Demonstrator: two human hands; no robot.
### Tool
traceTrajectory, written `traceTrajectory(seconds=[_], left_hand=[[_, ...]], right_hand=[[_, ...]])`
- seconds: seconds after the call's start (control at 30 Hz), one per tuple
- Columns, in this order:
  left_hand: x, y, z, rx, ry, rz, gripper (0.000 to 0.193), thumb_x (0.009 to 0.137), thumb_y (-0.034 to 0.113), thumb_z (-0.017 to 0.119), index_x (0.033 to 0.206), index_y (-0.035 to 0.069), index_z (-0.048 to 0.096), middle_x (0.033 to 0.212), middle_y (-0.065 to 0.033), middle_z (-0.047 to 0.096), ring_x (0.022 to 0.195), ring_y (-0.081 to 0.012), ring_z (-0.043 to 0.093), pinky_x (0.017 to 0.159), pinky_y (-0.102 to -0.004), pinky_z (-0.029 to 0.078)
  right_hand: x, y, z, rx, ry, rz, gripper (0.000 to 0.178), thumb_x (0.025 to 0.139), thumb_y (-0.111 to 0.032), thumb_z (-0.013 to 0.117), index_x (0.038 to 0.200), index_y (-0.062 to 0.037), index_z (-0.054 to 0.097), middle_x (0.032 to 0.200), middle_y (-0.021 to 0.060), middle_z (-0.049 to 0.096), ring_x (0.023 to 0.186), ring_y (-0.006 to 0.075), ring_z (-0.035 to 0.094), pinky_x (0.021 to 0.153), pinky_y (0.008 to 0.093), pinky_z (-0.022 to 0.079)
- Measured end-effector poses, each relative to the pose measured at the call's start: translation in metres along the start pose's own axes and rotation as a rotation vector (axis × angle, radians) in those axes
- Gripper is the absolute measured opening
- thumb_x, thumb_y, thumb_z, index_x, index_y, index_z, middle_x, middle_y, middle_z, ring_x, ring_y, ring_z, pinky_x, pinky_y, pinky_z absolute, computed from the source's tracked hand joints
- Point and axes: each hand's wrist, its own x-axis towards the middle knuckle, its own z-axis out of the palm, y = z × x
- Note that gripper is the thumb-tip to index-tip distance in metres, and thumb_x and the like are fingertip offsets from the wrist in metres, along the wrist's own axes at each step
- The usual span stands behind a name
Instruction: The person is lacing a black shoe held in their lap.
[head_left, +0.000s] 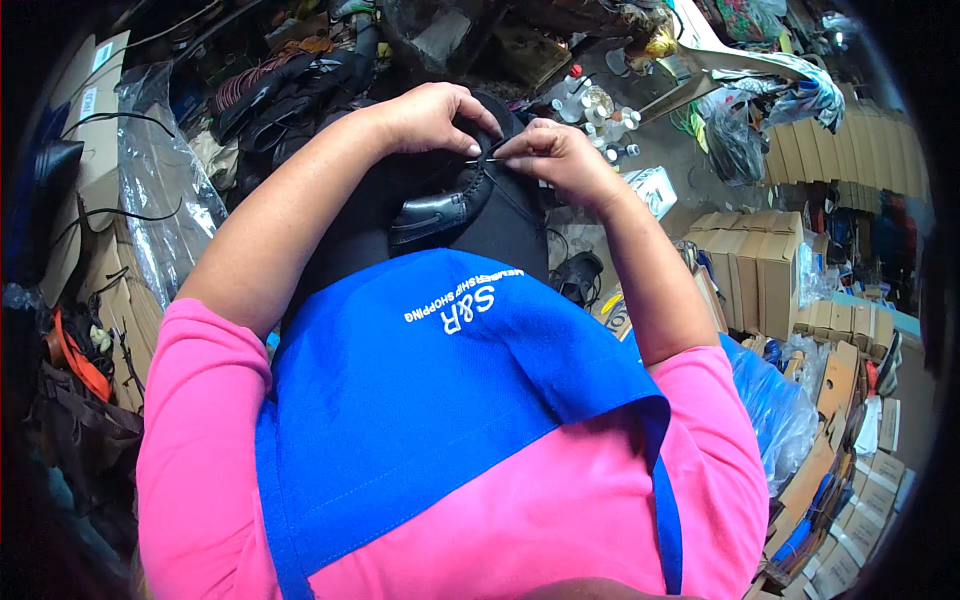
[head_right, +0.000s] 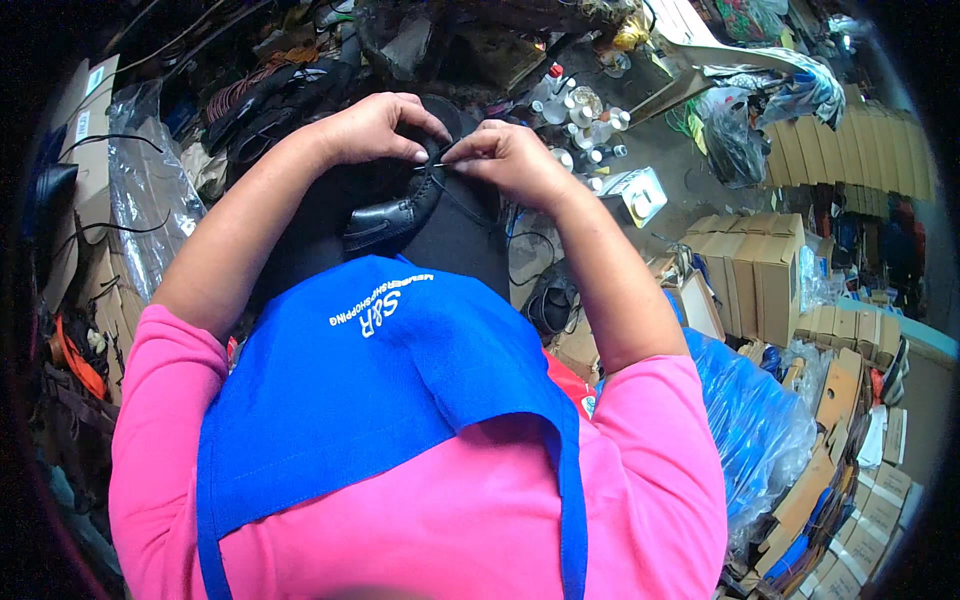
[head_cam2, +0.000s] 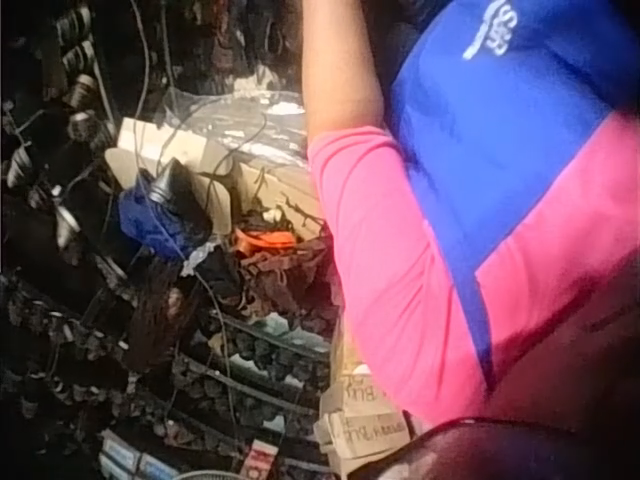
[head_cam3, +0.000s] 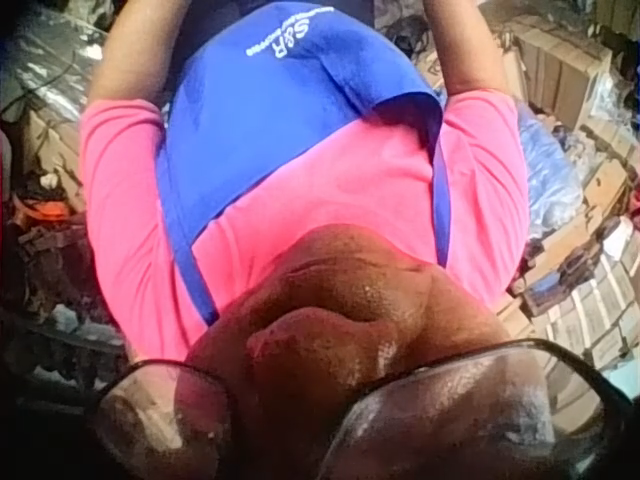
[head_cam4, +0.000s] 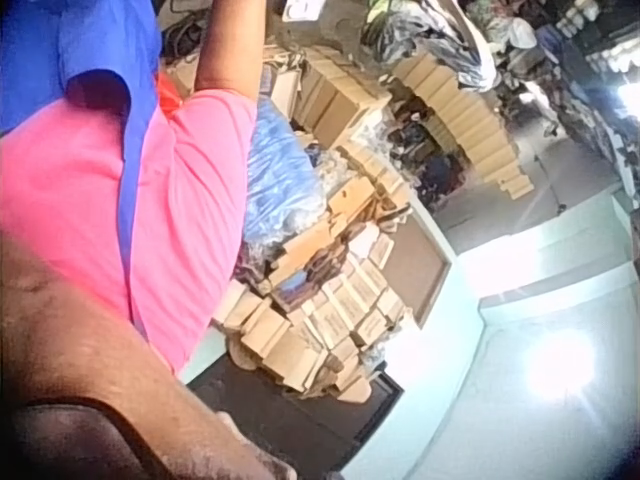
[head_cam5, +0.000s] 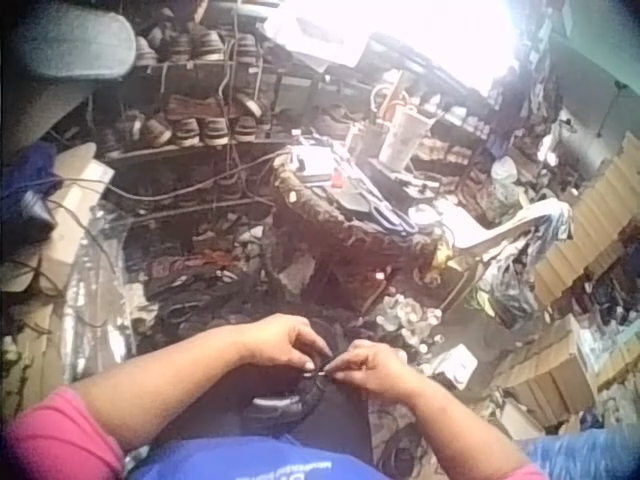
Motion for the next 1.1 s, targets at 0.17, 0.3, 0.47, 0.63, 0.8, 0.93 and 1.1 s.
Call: traceTrajectory(seconds=[0.17, 0.3, 0.47, 0.63, 0.8, 0.93, 1.1], left_hand=[[-0.02, -0.003, -0.004, 0.271, 0.372, -0.115, 0.044, 0.071, -0.002, 0.055, 0.115, 0.004, 0.054, 0.111, -0.0146, 0.051, 0.104, -0.0288, 0.054, 0.092, -0.0369, 0.044], [-0.06, -0.008, -0.022, 0.365, 0.454, -0.104, 0.04, 0.075, -0.007, 0.045, 0.11, 0.005, 0.06, 0.103, -0.0136, 0.053, 0.101, -0.0266, 0.054, 0.09, -0.0341, 0.045], [-0.086, 0.033, 0.02, 0.252, 0.548, -0.086, 0.025, 0.075, -0.007, 0.061, 0.095, 0.007, 0.067, 0.088, -0.0094, 0.06, 0.071, -0.022, 0.059, 0.069, -0.0293, 0.048], [-0.078, 0.037, 0.045, 0.496, 0.517, -0.166, 0.014, 0.072, 0.01, 0.069, 0.086, 0.013, 0.071, 0.076, -0.0022, 0.057, 0.083, -0.0214, 0.057, 0.077, -0.036, 0.038], [-0.073, 0.031, 0.049, 0.579, 0.516, -0.219, 0.012, 0.076, 0.011, 0.067, 0.085, 0.015, 0.072, 0.078, -0.0022, 0.057, 0.085, -0.0209, 0.057, 0.078, -0.0371, 0.04], [-0.07, 0.03, 0.043, -0.081, 0.496, -0.226, 0.018, 0.076, 0.004, 0.067, 0.093, 0.01, 0.071, 0.078, -0.0029, 0.054, 0.08, -0.0181, 0.055, 0.073, -0.0308, 0.042], [-0.064, 0.009, 0.046, 0.12, 0.506, -0.096, 0.02, 0.077, 0.001, 0.066, 0.095, 0.007, 0.07, 0.082, -0.0054, 0.052, 0.078, -0.0187, 0.054, 0.071, -0.0289, 0.044]], right_hand=[[-0.007, -0.008, 0.012, -0.141, 0.122, -0.147, 0.019, 0.075, -0.01, 0.07, 0.094, -0.0137, 0.072, 0.079, 0.0071, 0.057, 0.077, 0.0208, 0.059, 0.071, 0.0303, 0.048], [-0.019, -0.004, 0.021, -0.239, 0.186, -0.158, 0.028, 0.074, -0.006, 0.067, 0.101, -0.0157, 0.07, 0.081, 0.0089, 0.054, 0.078, 0.0253, 0.057, 0.07, 0.0342, 0.048], [-0.035, -0.013, 0.047, -0.48, 0.32, -0.194, 0.04, 0.075, 0.0, 0.063, 0.113, -0.0135, 0.065, 0.078, 0.0102, 0.048, 0.076, 0.0278, 0.052, 0.068, 0.0342, 0.043], [-0.038, -0.02, 0.06, -0.629, 0.392, -0.215, 0.039, 0.078, -0.008, 0.062, 0.116, -0.0134, 0.063, 0.077, 0.0086, 0.049, 0.078, 0.025, 0.052, 0.082, 0.0399, 0.038], [-0.037, -0.015, 0.051, -0.504, 0.356, -0.157, 0.033, 0.079, -0.008, 0.063, 0.111, -0.0142, 0.067, 0.077, 0.0086, 0.05, 0.077, 0.0247, 0.053, 0.076, 0.035, 0.042], [-0.03, -0.006, 0.032, -0.162, 0.229, -0.06, 0.032, 0.079, -0.006, 0.063, 0.108, -0.0174, 0.07, 0.075, 0.006, 0.051, 0.077, 0.019, 0.053, 0.07, 0.0285, 0.044], [-0.011, 0.003, 0.007, -0.024, 0.023, -0.037, 0.032, 0.081, -0.003, 0.06, 0.109, -0.0163, 0.07, 0.083, 0.0028, 0.051, 0.085, 0.0142, 0.052, 0.08, 0.0263, 0.042]])
